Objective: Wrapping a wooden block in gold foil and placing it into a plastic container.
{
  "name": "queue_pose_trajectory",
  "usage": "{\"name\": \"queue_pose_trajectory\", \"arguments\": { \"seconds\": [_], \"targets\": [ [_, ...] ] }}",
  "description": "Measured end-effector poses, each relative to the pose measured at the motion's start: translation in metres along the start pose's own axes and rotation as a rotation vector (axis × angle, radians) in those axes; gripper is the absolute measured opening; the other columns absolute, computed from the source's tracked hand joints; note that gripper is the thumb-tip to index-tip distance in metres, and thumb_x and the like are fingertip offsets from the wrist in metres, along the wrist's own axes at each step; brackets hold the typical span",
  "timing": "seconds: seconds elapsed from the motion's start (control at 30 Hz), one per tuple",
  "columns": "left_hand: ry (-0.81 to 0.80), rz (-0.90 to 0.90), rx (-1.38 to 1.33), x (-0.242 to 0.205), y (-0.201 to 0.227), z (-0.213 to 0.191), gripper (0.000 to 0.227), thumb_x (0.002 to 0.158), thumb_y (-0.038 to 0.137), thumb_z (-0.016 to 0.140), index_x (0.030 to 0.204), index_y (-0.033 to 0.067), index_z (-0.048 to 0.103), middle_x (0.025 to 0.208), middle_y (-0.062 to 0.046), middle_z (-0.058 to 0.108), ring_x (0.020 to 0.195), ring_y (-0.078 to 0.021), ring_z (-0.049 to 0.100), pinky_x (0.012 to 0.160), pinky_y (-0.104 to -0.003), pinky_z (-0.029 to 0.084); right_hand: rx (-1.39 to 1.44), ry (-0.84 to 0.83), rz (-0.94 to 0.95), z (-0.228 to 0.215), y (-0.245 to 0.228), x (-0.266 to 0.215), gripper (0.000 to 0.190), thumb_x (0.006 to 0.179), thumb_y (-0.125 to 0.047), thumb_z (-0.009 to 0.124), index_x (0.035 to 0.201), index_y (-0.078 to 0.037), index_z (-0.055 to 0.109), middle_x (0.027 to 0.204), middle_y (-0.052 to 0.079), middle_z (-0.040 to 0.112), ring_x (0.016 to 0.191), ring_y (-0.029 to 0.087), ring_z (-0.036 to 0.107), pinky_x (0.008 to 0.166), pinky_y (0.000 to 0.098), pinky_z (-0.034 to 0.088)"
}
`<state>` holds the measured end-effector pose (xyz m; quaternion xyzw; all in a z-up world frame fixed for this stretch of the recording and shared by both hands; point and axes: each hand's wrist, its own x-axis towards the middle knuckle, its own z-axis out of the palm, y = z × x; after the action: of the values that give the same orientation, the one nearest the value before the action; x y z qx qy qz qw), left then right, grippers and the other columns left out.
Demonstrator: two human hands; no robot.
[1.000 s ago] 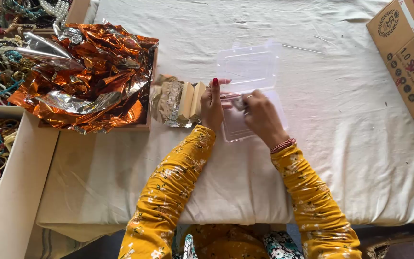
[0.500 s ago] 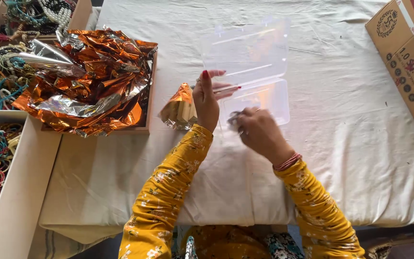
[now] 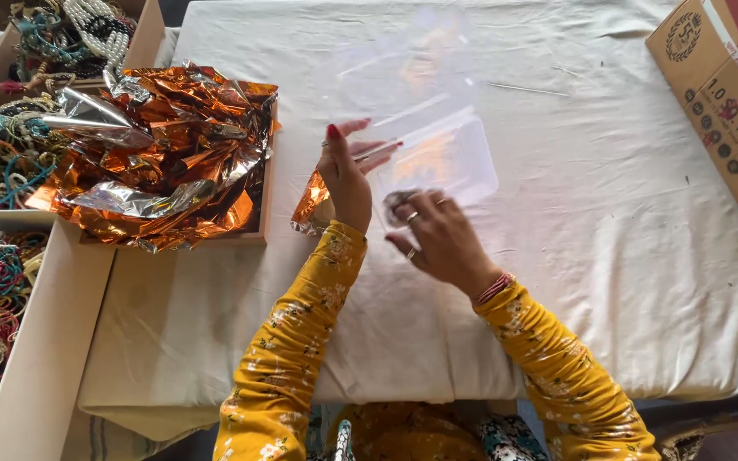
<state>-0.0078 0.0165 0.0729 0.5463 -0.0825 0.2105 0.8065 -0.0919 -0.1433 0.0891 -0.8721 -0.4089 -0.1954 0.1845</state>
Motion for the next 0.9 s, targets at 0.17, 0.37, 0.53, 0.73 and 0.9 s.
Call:
{"name": "queue_pose_trajectory", "arguments": {
  "seconds": [0.17,0.37,0.53,0.73,0.9],
  "targets": [
    [0.112,-0.121,-0.161,-0.001,0.000,0.007,0.062,0.107,0.054,0.031,0.123,0.0006,0.058,0.098,-0.023,0.075,0.088,-0.0297,0.080,0.071,-0.032,0.065,-0.030,0.146,0.094,-0.005,-0.002,0.001,0.050,0.086,-0.036,0.078,0.114,0.003,0.063,0.112,0.018,0.060,0.105,0.037,0.057,0.091,0.0468,0.044],
    [-0.060,-0.189,-0.119,-0.011,0.009,0.021,0.067,0.106,0.059,0.032,0.126,0.0015,0.059,0.102,-0.017,0.075,0.102,-0.0270,0.077,0.086,-0.034,0.061,0.022,0.219,0.225,-0.001,-0.008,-0.003,0.039,0.081,-0.010,0.070,0.118,0.002,0.065,0.115,0.015,0.066,0.101,0.034,0.059,0.090,0.0471,0.047],
    [-0.044,-0.243,-0.097,-0.010,-0.043,0.005,0.077,0.104,0.066,0.035,0.131,-0.0013,0.061,0.118,-0.016,0.071,0.115,-0.0259,0.069,0.096,-0.038,0.056,0.292,0.339,0.244,0.009,0.029,-0.025,0.018,0.082,-0.011,0.063,0.098,-0.004,0.065,0.093,0.011,0.063,0.085,0.023,0.059,0.079,0.0380,0.048],
    [-0.276,-0.680,-0.114,-0.007,-0.036,0.001,0.080,0.090,0.067,0.050,0.148,0.0129,0.043,0.137,-0.004,0.061,0.124,-0.0166,0.055,0.101,-0.040,0.040,0.959,0.617,0.263,0.005,0.061,-0.044,0.020,0.075,-0.015,0.053,0.090,-0.003,0.056,0.084,0.004,0.051,0.078,0.012,0.051,0.075,0.0252,0.042],
    [-0.205,-0.520,-0.380,-0.001,-0.039,-0.013,0.069,0.093,0.055,0.063,0.140,0.0062,0.052,0.125,-0.012,0.068,0.115,-0.0218,0.065,0.107,-0.038,0.050,1.475,0.803,0.250,-0.002,0.099,-0.040,0.016,0.090,-0.021,0.056,0.091,-0.006,0.050,0.084,0.002,0.046,0.080,0.014,0.050,0.082,0.0290,0.046]
  ]
}}
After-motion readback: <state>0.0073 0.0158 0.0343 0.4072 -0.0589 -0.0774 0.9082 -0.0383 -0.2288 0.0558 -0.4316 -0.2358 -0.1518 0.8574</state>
